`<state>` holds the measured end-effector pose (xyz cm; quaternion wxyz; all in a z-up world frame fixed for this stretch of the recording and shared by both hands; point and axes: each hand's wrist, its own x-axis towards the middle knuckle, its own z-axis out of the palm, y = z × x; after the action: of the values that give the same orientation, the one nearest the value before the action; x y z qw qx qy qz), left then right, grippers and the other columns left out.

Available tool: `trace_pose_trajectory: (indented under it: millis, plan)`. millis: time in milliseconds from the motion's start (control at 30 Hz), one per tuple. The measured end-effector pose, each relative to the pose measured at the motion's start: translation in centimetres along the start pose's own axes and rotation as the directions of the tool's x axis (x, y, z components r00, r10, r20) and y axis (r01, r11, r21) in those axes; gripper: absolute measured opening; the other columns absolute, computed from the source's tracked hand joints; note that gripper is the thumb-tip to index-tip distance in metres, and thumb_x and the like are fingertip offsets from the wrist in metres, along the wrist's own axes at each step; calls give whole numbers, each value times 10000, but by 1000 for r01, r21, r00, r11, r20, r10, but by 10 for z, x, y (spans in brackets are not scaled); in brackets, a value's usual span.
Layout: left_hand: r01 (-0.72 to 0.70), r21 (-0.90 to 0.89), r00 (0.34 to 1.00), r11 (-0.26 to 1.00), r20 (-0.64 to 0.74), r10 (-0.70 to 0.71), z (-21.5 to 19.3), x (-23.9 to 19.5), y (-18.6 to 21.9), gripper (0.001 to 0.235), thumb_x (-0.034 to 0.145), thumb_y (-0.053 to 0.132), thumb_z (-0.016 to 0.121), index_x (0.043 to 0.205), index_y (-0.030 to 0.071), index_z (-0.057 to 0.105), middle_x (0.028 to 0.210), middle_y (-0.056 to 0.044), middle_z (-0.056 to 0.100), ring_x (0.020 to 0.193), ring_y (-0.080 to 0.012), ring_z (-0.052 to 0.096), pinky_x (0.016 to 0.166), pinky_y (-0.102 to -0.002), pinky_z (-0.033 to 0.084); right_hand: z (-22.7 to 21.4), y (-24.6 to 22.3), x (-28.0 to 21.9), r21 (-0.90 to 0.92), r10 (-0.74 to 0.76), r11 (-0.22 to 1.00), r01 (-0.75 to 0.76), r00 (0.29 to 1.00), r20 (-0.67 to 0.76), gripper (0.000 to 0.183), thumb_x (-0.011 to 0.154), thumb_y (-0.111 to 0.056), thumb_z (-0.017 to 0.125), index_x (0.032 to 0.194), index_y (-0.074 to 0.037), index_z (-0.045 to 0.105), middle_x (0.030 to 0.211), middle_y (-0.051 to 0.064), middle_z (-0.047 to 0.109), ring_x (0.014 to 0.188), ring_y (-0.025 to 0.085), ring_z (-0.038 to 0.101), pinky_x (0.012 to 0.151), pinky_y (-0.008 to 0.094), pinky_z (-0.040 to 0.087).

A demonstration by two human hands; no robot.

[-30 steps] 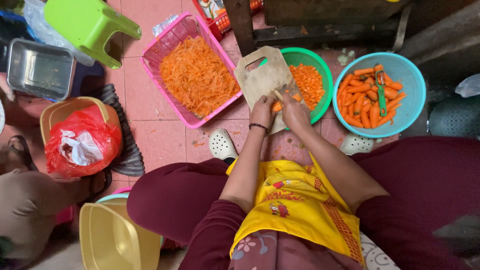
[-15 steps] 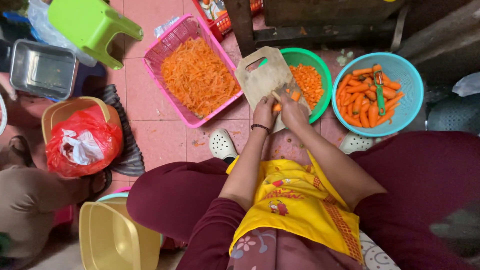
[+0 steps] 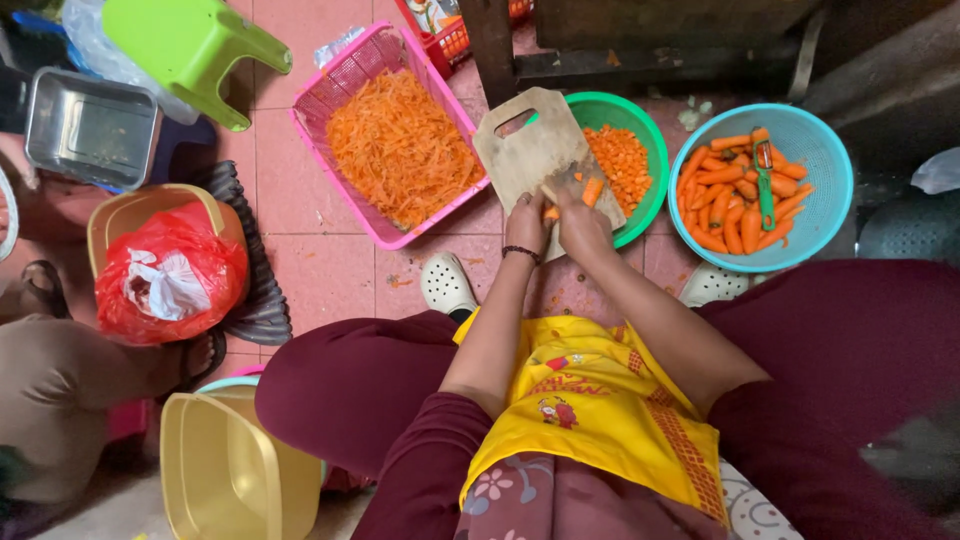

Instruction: The recorder is grating and then chopping carrots using a grater and a knife on a cutting board.

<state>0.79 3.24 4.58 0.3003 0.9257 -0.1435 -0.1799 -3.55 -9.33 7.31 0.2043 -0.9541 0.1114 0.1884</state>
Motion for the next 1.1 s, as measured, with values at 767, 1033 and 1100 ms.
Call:
trace_pose_trajectory:
  millis: [767,1033,1100]
  plan:
    - [-48,2,983,999,-180,48,46,15,-33,213,800,131,798,969,143,669,924,-83,606,929,-336,709,880,-430,596,-12,9,0,148,29,989,-18,997,-77,310,1025,-201,467,1327,-146,423,1056,209,694,1020,487,700,918,598,539]
    - [-27,-65,986,998,-166,16,37,10,-17,166,820,124,788,917,122,653,912,-110,624,938,-385,705,888,-481,590,10,6,1,24,-56,998,59,992,-116,294,965,-92,439,1254,-144,458,1049,187,688,991,472,713,897,595,551]
    - [43,-88,981,995,-187,-59,43,10,-23,166,822,176,791,910,173,651,927,-64,611,935,-335,715,882,-454,595,27,20,15,60,-28,998,36,991,-131,232,972,-136,482,1203,-149,473,1081,150,692,997,440,718,905,580,554]
